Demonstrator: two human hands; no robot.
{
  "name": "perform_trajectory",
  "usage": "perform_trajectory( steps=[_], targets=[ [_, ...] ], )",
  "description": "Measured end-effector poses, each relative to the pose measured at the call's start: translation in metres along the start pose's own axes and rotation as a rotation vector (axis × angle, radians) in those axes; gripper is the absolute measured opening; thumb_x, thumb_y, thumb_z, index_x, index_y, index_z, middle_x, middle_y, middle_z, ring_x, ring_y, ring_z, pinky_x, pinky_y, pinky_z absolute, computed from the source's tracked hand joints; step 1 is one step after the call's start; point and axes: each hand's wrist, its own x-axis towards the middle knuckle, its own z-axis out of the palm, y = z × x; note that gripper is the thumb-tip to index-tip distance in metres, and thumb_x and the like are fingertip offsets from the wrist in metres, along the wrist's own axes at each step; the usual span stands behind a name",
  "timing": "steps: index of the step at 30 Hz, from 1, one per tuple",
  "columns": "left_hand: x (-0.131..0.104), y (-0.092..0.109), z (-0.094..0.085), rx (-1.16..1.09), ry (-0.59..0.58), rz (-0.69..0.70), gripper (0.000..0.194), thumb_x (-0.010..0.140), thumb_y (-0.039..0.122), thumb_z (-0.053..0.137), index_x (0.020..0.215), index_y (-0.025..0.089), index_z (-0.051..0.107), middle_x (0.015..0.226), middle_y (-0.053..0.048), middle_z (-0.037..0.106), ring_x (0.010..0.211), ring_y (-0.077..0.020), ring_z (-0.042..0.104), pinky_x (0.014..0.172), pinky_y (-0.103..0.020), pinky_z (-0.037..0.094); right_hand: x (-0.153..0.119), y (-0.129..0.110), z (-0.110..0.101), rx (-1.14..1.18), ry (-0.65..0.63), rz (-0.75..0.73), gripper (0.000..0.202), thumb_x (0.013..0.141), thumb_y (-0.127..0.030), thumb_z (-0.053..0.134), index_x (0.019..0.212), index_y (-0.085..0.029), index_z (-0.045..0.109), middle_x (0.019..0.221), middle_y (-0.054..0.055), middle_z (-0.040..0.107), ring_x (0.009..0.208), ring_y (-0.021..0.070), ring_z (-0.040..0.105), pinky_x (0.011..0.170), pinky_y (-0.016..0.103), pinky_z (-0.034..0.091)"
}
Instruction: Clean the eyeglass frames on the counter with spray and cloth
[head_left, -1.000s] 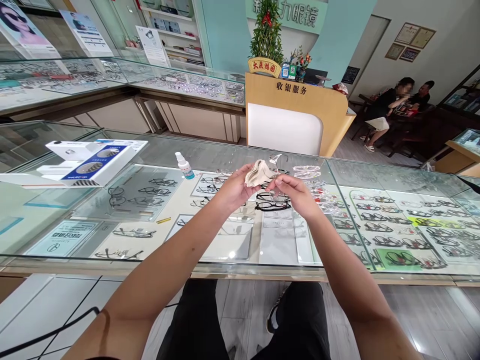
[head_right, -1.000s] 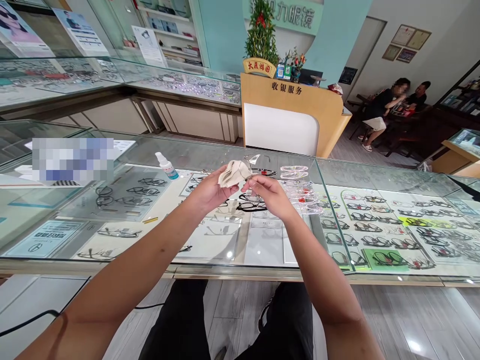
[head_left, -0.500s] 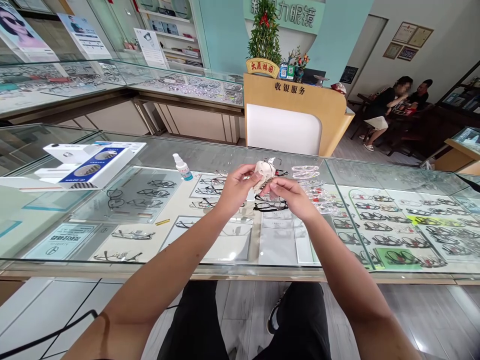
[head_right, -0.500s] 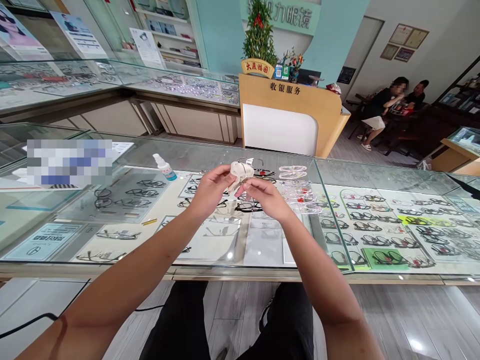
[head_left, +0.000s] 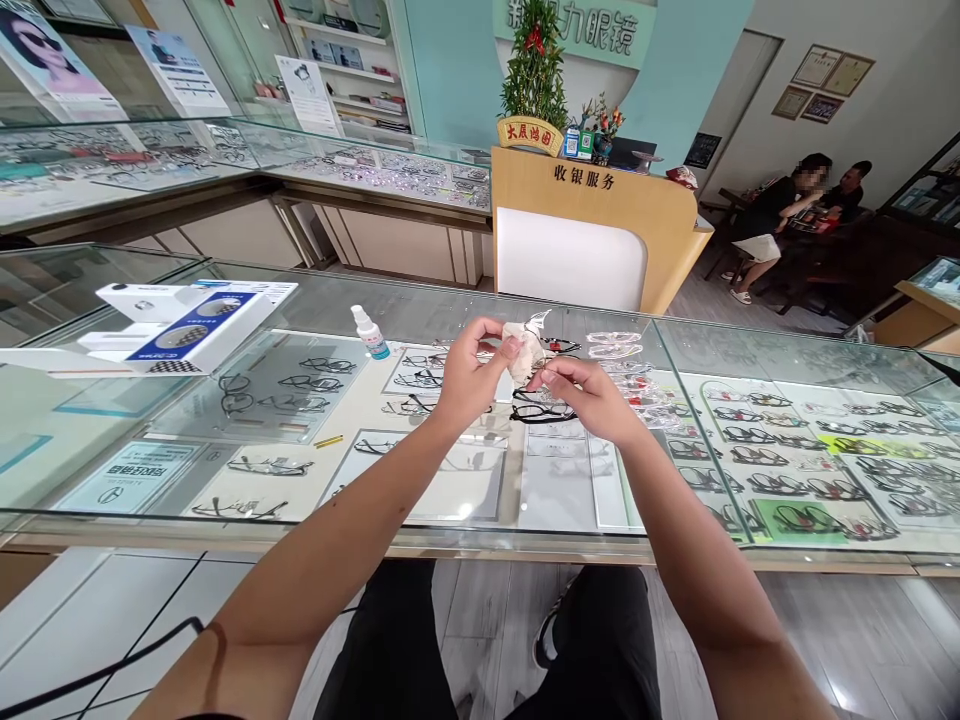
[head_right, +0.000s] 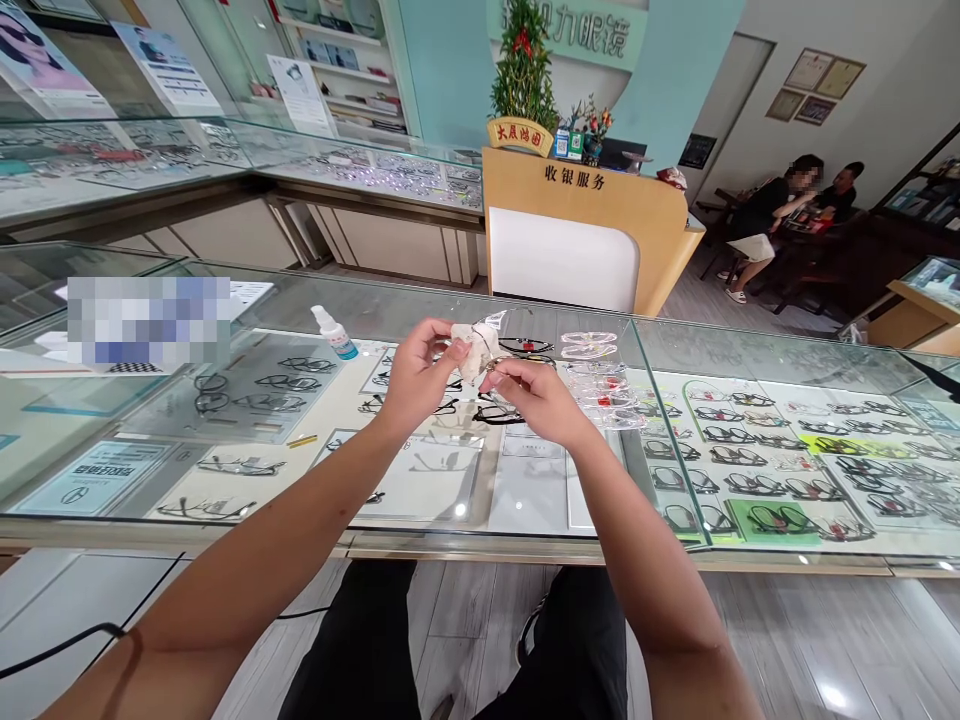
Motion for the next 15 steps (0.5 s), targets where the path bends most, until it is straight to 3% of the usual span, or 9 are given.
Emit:
perform_trajectory(
  steps=[5, 8, 15],
  targets=[
    [0.003, 0.006, -0.002, -0.152, 0.029, -0.09, 0.056, 0.085, 0.073, 0.087, 0.087, 0.022, 0.064, 0.083, 0.0, 0.066, 0.077, -0.0153, 0.057, 0.075, -0.03, 0.048, -0.001, 0.006, -0.004, 0.007, 0.112, 0.008, 0.052, 0.107, -0.07, 0.061, 0.099, -0.023, 0.082, 0.094, 0.006, 0.075, 0.085, 0.0209, 0.058, 0.073, 0.034, 0.042],
    [0.004, 0.008, -0.003, -0.218, 0.055, -0.127, 0.056, 0.084, 0.072, 0.088, 0.083, 0.022, 0.062, 0.077, 0.002, 0.06, 0.071, -0.0138, 0.051, 0.07, -0.029, 0.045, -0.001, 0.008, -0.004, 0.031, 0.12, 0.019, 0.051, 0.106, -0.07, 0.062, 0.099, -0.024, 0.083, 0.092, 0.005, 0.074, 0.077, 0.0191, 0.052, 0.07, 0.034, 0.039],
    [0.001, 0.004, 0.003, -0.389, -0.09, -0.285, 0.056, 0.076, 0.065, 0.098, 0.092, 0.022, 0.065, 0.076, 0.003, 0.065, 0.067, -0.0124, 0.056, 0.062, -0.026, 0.045, 0.002, 0.008, 0.01, 0.099, 0.043, 0.019, 0.058, 0.102, -0.077, 0.063, 0.097, -0.023, 0.082, 0.089, 0.004, 0.072, 0.075, 0.018, 0.051, 0.072, 0.033, 0.041]
  ],
)
